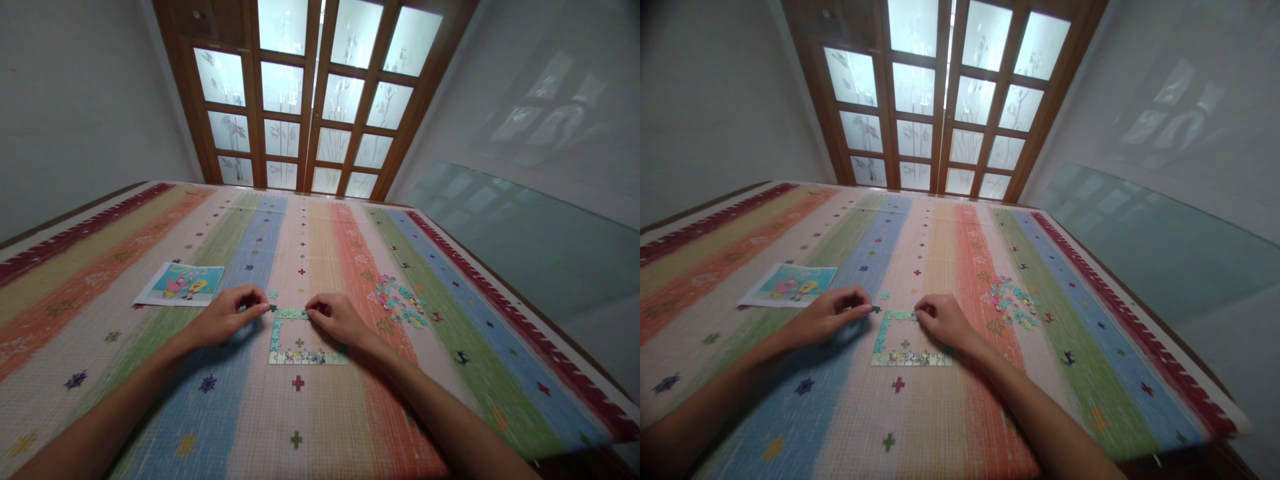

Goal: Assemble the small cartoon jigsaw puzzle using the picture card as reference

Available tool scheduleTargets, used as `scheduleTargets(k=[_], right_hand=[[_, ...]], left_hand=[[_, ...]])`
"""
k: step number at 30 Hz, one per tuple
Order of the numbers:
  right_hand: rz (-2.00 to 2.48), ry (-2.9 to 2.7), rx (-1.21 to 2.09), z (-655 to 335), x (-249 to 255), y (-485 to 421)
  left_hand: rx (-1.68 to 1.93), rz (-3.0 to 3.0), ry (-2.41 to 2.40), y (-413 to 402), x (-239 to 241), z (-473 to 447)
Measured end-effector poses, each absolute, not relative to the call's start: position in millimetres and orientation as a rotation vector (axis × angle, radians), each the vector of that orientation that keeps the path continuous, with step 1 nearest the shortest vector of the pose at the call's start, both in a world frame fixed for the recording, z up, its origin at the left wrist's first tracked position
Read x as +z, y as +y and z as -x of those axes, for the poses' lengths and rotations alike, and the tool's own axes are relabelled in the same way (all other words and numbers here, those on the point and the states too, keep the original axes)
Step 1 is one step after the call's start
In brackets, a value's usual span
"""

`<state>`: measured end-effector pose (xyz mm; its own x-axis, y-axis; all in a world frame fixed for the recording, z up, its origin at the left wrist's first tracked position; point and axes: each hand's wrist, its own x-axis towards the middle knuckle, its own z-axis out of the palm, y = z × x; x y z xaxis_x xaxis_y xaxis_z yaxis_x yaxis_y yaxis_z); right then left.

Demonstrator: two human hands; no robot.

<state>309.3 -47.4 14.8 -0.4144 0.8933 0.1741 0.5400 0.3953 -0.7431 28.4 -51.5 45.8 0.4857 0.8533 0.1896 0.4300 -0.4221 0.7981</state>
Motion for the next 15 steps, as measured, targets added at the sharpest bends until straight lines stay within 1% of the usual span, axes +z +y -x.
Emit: scheduleTargets(k=[5, 7, 12, 15], right_hand=[[1.188, -2.109, 0.672, -310.2, 14.9, -49.3], [1.135, -2.072, 0.672, -311.6, 17.2, -51.3], [1.0, -1.953, 1.026, -314.1, 26.8, -59.3], [0.957, -1.93, 1.11, -313.2, 29.9, -63.9]], left_hand=[[0.902, -1.782, 1.026, -57.1, 34.5, -50.4], [0.912, -1.707, 1.006, -58.7, 32.1, -56.8], [0.883, -1.643, 0.952, -68.1, 28.3, -74.5], [0.888, -1.641, 0.939, -72.9, 24.9, -84.7]])
